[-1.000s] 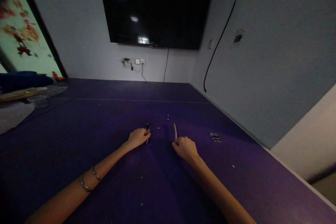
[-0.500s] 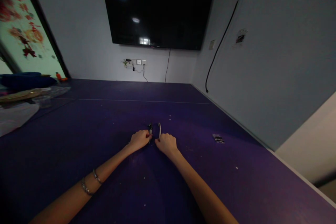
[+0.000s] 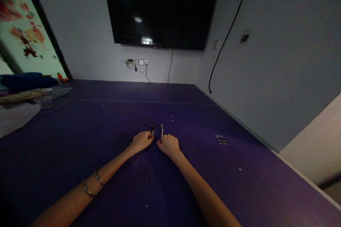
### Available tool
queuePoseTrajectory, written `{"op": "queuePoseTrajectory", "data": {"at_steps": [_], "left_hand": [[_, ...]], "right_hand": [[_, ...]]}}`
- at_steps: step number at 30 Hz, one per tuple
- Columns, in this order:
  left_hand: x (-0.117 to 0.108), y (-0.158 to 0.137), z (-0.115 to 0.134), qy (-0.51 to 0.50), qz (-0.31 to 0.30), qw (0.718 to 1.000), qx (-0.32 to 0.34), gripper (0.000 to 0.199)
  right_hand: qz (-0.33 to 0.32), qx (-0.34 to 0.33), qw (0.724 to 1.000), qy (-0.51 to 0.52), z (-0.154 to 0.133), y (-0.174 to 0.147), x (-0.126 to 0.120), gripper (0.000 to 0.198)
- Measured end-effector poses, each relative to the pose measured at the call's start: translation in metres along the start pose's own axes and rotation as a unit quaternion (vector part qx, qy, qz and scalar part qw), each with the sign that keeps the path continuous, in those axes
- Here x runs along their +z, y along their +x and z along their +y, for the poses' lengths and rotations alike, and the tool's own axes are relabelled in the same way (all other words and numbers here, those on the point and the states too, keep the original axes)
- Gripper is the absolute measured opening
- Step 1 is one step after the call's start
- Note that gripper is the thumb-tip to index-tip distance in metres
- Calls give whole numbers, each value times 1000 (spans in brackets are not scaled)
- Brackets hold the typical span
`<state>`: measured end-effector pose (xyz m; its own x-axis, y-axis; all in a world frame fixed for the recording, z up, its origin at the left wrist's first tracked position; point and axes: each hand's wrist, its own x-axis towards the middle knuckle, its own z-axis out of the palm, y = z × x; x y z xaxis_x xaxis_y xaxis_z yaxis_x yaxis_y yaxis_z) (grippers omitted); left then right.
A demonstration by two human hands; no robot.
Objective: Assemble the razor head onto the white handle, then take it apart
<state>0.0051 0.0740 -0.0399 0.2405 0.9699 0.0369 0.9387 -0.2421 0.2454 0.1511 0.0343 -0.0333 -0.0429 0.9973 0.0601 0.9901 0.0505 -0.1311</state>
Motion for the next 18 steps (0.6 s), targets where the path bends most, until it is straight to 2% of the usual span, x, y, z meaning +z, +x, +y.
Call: {"op": "queuePoseTrajectory", "data": {"at_steps": [13,18], "left_hand": [[4,2,-3,-18,12,1000,4,34],[0,9,-12,-44,39,998,-10,39]], "right_hand": [[5,10,1000,13,2,1,-1,41],[33,37,997,53,30,3,-16,42]]}}
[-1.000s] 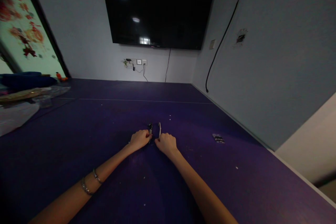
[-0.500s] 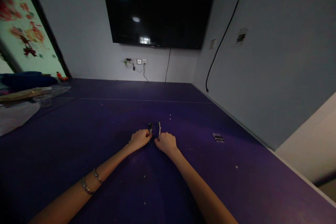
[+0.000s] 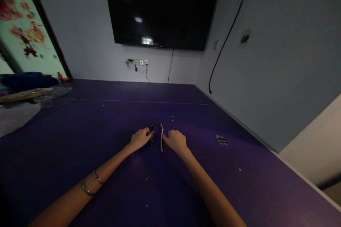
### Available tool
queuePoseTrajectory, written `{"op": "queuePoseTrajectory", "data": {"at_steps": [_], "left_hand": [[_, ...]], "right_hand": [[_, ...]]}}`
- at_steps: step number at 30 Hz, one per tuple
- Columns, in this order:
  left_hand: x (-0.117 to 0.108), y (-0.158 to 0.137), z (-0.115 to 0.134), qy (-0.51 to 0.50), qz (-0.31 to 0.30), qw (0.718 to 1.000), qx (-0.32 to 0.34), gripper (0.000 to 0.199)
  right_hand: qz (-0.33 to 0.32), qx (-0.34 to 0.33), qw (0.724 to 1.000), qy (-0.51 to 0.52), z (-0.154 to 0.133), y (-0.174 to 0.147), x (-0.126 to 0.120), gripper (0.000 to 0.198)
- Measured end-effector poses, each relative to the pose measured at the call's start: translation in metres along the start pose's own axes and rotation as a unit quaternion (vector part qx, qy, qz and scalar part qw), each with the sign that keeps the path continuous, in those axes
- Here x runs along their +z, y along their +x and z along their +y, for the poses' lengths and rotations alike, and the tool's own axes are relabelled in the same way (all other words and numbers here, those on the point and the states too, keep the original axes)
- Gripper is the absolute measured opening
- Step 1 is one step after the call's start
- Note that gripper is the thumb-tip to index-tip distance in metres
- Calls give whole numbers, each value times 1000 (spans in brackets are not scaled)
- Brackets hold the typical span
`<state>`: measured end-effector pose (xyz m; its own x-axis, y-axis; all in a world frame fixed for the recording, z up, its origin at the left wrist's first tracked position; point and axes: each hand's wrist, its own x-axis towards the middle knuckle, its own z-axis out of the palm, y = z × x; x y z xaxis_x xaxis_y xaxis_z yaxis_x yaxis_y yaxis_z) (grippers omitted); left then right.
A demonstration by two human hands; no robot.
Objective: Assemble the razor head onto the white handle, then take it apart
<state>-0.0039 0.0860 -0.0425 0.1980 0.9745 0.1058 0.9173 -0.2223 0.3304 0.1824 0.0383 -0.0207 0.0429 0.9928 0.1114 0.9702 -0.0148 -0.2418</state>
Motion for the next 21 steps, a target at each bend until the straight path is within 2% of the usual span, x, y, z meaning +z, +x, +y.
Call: {"op": "queuePoseTrajectory", "data": {"at_steps": [2,5,9,13,17,21], "left_hand": [[-5,6,-8,-10,20,1000,-8,37],[-12,17,-26,-24,55,998,-9,32],[-13,31,-51,-31,96,995,-16,28],[-6,40,-68,-36,116,992,-16,25],[1,43,-76,-37,129,991,-13,23],[4,45,-80,-38,135,990,-6,22]], "right_hand": [[13,3,1000,28,24,5,-12,33],[42,-37,996,63,73,11,-30,24],[90,-54,993,48,150,9,-42,33],[115,-6,993,26,215,-1,-44,40],[86,36,995,40,253,-13,-43,45],[40,60,992,99,272,-18,-42,49]]}}
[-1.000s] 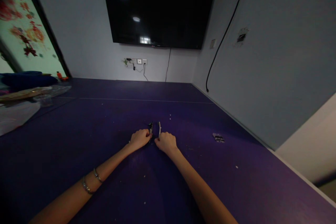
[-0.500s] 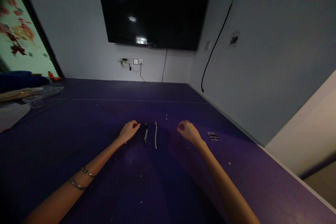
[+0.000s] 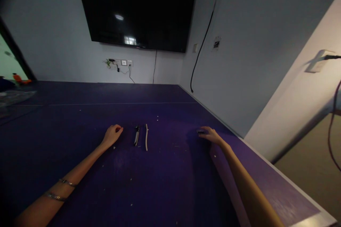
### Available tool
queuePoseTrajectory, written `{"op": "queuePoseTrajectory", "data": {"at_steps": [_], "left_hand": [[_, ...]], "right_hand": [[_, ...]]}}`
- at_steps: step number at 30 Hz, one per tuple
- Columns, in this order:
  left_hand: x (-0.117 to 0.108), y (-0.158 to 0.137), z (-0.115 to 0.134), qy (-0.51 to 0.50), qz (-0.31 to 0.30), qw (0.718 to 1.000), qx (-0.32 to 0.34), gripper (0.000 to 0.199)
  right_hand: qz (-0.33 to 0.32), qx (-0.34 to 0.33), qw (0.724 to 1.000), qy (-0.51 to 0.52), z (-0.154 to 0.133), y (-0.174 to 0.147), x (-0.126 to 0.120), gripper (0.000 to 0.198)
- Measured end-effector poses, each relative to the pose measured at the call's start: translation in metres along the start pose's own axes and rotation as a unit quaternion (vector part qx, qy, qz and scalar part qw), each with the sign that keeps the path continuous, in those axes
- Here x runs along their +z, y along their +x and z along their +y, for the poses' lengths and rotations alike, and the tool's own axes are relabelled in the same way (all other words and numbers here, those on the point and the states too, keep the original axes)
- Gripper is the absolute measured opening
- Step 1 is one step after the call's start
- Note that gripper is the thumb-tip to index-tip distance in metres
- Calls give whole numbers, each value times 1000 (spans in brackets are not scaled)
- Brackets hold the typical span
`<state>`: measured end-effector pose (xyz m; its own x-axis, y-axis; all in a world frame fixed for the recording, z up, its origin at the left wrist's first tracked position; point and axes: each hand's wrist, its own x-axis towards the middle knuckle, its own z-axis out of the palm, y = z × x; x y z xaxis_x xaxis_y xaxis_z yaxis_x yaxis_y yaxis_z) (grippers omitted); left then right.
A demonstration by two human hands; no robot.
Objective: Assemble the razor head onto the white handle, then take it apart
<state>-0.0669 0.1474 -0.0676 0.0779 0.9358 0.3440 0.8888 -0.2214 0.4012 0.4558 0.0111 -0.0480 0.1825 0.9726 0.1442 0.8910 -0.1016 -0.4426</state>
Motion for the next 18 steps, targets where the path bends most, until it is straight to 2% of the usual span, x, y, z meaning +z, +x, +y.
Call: {"op": "queuePoseTrajectory", "data": {"at_steps": [7,14,18], "left_hand": [[1,0,-2,1,5,1000,8,20],[-1,-3,0,-2,6,1000,7,21],[1,-4,0,-1,6,1000,8,21]], "right_hand": [[-78,-18,995,66,5,8,-4,55],[-62,-17,996,57,9,13,-9,49],[-25,-21,996,77,9,19,0,53]]}}
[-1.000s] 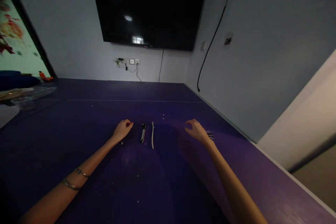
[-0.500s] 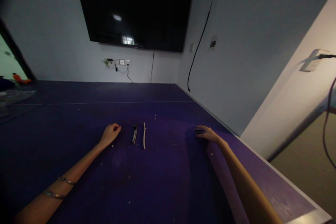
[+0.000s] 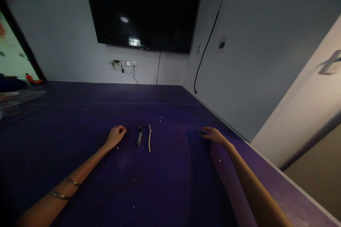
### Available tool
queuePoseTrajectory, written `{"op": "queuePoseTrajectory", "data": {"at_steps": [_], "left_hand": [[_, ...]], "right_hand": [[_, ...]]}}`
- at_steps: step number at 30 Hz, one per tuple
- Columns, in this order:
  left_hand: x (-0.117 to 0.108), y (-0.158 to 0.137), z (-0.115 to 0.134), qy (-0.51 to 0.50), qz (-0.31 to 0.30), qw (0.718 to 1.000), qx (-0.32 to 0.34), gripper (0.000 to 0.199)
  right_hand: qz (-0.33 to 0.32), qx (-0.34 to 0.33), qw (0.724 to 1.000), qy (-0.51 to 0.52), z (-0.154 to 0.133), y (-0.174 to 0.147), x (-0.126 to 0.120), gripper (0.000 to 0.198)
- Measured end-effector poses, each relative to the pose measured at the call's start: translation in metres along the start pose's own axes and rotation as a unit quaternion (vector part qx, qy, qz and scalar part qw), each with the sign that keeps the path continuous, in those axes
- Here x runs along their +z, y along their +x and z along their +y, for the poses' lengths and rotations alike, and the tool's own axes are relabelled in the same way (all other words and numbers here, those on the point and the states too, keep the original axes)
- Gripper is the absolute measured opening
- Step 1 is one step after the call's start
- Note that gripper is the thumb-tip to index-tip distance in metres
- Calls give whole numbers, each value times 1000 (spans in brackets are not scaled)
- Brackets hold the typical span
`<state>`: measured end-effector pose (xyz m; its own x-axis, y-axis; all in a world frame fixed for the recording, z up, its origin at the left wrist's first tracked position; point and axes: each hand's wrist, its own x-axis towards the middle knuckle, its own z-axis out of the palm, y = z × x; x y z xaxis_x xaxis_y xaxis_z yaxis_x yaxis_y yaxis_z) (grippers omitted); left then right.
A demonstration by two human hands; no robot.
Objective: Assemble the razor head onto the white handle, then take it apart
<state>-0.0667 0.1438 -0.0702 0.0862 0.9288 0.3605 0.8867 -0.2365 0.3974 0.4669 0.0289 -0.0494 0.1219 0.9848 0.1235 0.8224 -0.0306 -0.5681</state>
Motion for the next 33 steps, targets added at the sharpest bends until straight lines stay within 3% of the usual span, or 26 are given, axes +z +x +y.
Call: {"op": "queuePoseTrajectory", "data": {"at_steps": [4,9,14,18,23,33], "left_hand": [[3,-1,0,7,1,1000,0,22],[4,-5,2,16,6,1000,-4,21],[2,-10,6,23,11,1000,-1,20],[1,-13,8,27,13,1000,3,20],[0,-15,10,28,13,1000,4,19],[0,-15,10,35,11,999,10,19]], "right_hand": [[14,-61,997,43,-19,15,26,53],[-29,-158,984,81,-74,33,68,54],[-68,-200,975,68,-133,38,101,53],[-87,-234,966,64,-163,38,116,51],[-96,-251,962,59,-175,40,131,52],[-79,-267,959,42,-169,41,141,50]]}}
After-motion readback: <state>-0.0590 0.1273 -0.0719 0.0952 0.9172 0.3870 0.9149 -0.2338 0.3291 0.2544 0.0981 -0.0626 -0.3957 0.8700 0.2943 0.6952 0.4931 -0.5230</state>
